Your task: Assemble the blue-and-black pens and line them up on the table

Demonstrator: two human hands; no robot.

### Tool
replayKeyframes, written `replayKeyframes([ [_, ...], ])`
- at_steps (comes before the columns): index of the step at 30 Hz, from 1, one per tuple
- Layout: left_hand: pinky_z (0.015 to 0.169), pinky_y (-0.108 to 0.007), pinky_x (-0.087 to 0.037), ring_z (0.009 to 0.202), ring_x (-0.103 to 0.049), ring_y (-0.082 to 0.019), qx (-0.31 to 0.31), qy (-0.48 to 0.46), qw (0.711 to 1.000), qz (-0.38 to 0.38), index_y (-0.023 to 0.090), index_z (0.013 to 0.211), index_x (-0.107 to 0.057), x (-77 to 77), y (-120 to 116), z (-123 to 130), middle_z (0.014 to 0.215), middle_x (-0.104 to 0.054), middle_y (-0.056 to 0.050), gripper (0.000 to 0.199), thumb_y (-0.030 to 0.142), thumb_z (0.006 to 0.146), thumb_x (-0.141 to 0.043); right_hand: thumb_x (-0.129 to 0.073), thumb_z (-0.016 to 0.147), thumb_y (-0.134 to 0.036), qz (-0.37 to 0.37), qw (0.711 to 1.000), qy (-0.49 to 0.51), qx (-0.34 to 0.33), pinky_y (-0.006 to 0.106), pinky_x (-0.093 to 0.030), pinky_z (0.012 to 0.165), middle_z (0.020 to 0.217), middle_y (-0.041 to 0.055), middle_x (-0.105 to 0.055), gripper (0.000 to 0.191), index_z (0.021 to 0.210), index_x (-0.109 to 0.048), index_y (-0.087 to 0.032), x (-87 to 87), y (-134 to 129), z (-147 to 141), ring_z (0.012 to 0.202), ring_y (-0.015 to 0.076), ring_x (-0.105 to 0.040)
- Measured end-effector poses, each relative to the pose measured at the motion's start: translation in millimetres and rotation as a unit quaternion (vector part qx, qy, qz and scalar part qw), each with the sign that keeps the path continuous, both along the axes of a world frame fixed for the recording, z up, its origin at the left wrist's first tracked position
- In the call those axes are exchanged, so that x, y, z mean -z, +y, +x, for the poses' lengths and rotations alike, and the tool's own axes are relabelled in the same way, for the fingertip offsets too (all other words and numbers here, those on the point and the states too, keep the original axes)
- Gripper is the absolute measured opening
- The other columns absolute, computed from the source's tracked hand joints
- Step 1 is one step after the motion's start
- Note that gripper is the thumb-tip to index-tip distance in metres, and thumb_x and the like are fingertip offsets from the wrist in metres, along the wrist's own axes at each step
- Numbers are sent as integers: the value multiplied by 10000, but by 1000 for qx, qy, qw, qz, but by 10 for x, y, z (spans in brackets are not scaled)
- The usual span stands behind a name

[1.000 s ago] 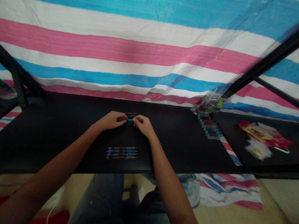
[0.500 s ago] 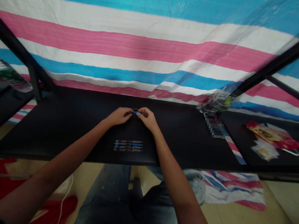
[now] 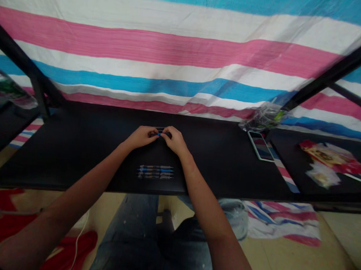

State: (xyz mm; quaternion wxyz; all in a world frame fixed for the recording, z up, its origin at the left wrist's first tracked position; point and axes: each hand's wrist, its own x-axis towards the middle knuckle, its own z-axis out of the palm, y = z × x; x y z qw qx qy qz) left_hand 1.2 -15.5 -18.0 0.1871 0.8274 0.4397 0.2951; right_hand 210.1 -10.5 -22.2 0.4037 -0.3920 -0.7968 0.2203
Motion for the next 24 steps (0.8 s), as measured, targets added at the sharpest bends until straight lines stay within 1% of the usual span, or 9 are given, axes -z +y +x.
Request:
replayKeyframes([
  [3, 614, -249, -408, 612, -593, -141, 3, -32, 999, -15, 164, 921, -744, 31, 22, -40, 703, -681, -10, 162, 264, 847, -640, -659, 850, -222, 8, 1000, 10, 5, 318, -477, 740, 891, 37, -611, 48, 872, -618, -211, 6, -31, -2, 815, 191, -583],
  [8, 634, -254, -424, 632, -598, -142, 2, -38, 999, -11, 159, 968, -757, 39, 29, -65, 767, -713, -29, 196, 255, 862, -624, -666, 814, -155, 17, 999, 16, 23, 315, -494, 702, 919, 36, -581, 109, 894, -615, -211, 22, -45, 40, 762, 176, -566],
  [10, 633, -255, -423, 640, -601, -146, 5, -32, 999, -7, 159, 950, -756, 28, 20, -58, 765, -713, -32, 183, 247, 862, -621, -681, 808, -161, 10, 1000, 16, 23, 312, -498, 687, 935, 41, -605, 169, 966, -639, -206, 48, -39, 47, 746, 172, -574],
  [12, 637, -257, -424, 651, -606, -150, 13, -25, 1000, -5, 162, 937, -754, 12, 9, -46, 758, -710, -31, 175, 254, 861, -625, -689, 822, -190, 2, 1000, 14, 9, 316, -507, 705, 980, 56, -635, 209, 1029, -668, -204, 73, -35, 42, 780, 177, -599],
  [16, 649, -262, -423, 662, -608, -153, 15, -10, 1000, -7, 169, 924, -750, -30, -11, -43, 747, -700, -25, 189, 295, 871, -619, -684, 856, -263, -24, 999, 23, -10, 323, -512, 742, 961, 59, -686, 125, 962, -722, -210, 99, -24, 35, 831, 188, -636],
  [18, 637, -261, -413, 642, -597, -146, 7, -11, 1000, -14, 168, 903, -749, -52, -18, -61, 725, -689, -19, 200, 307, 874, -608, -699, 845, -295, -62, 996, 57, 2, 324, -517, 747, 926, 53, -704, 116, 916, -728, -209, 94, -19, 43, 831, 190, -648],
  [20, 618, -258, -401, 611, -577, -140, -4, -15, 1000, -24, 164, 867, -745, -73, -20, -90, 675, -662, -9, 213, 317, 874, -597, -728, 818, -341, -128, 985, 113, 10, 324, -529, 737, 870, 43, -717, 158, 898, -722, -205, 75, -22, 55, 792, 187, -661],
  [22, 606, -255, -393, 593, -559, -136, -12, -24, 999, -33, 158, 836, -736, -90, -20, -125, 637, -636, -2, 226, 324, 872, -588, -757, 789, -384, -202, 962, 186, -1, 315, -545, 717, 840, 41, -732, 215, 891, -708, -200, 44, -38, 65, 767, 185, -685],
  [24, 597, -249, -389, 591, -551, -133, -17, -39, 998, -40, 153, 827, -730, -102, -18, -152, 634, -631, -2, 229, 326, 867, -585, -786, 761, -410, -268, 926, 265, -28, 301, -559, 702, 919, 52, -757, 266, 895, -681, -206, 9, -63, 70, 810, 195, -722],
])
